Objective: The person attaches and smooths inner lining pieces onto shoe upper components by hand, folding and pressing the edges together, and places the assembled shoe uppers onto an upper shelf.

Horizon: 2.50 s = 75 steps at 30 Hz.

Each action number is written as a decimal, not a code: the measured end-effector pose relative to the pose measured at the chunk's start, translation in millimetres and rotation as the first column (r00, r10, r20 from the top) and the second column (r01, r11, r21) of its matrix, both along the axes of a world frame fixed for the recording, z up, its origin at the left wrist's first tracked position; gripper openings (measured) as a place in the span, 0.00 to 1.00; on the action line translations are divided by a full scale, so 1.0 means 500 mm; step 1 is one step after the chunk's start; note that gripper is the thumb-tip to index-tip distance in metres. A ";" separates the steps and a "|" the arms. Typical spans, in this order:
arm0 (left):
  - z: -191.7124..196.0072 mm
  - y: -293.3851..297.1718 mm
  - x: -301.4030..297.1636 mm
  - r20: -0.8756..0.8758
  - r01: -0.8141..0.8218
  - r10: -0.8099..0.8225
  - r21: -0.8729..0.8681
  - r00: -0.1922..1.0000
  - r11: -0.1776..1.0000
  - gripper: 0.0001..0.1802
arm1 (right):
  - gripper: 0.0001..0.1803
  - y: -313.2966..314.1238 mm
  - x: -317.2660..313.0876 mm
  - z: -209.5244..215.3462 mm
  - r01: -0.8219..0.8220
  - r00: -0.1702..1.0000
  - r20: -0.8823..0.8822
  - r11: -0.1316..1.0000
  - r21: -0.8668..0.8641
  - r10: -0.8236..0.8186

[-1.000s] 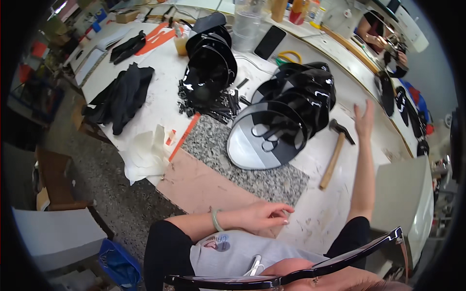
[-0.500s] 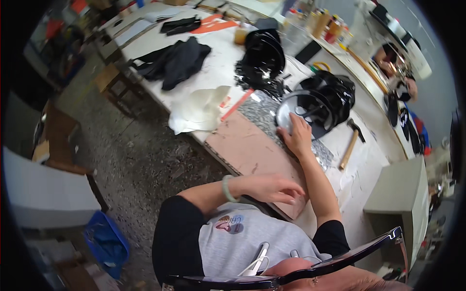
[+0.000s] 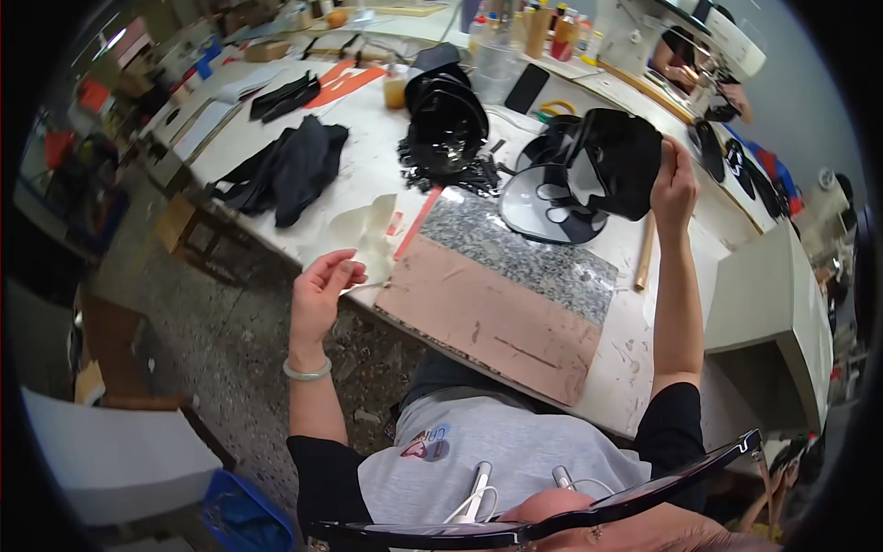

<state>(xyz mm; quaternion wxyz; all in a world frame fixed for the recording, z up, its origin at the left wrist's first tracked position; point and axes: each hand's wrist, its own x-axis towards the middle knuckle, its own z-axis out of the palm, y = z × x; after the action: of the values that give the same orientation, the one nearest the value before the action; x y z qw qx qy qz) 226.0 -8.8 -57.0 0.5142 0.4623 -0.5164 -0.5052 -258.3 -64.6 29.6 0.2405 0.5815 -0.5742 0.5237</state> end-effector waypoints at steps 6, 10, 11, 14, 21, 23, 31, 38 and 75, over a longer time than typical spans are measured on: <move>0.022 -0.078 -0.062 0.022 0.125 -0.125 0.001 0.992 0.992 0.13 | 0.15 0.222 0.181 -0.110 -0.511 0.701 -0.310 0.756 0.408 0.642; -0.007 -0.078 -0.076 0.105 0.238 -0.242 0.048 0.964 0.970 0.14 | 0.06 0.310 0.234 -0.241 -0.550 0.635 0.048 0.408 0.729 0.771; -0.012 -0.074 -0.070 0.074 0.237 -0.242 0.066 0.967 0.969 0.14 | 0.05 0.309 0.234 -0.256 -0.605 0.678 0.189 0.393 0.693 0.710; -0.003 -0.082 -0.027 0.129 0.148 -0.152 0.045 0.980 0.988 0.15 | 0.07 0.324 0.257 -0.289 -0.694 0.710 0.502 0.370 0.618 0.494; -0.014 -0.238 0.161 0.587 -0.294 0.347 -0.187 0.732 0.937 0.17 | 0.18 0.319 0.269 -0.277 -0.424 0.848 0.150 0.480 0.768 0.508; -0.034 -0.293 0.159 0.717 -0.161 0.386 -0.363 0.580 0.918 0.19 | 0.16 0.309 0.258 -0.253 -0.432 0.830 0.137 0.469 0.770 0.541; -0.083 -0.435 0.103 0.884 0.076 0.441 -0.456 0.156 0.887 0.38 | 0.05 0.226 0.204 -0.106 -0.615 0.693 0.186 0.437 0.656 0.696; -0.112 -0.424 0.244 0.927 -0.061 0.213 -0.205 0.310 0.977 0.34 | 0.05 -0.076 0.366 -0.027 -0.653 0.564 0.060 0.400 0.643 0.823; -0.119 -0.392 0.234 0.802 0.346 0.506 -0.595 0.317 0.726 0.16 | 0.14 -0.590 0.690 -0.304 -0.903 0.430 0.892 0.062 0.425 0.139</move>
<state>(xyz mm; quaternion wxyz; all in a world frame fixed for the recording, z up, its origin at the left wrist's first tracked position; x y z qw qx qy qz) 343.2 -204.7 -116.4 0.2694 0.4689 -0.8325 0.1207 86.8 -359.8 -122.5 -0.5782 0.5572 -0.5040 0.3182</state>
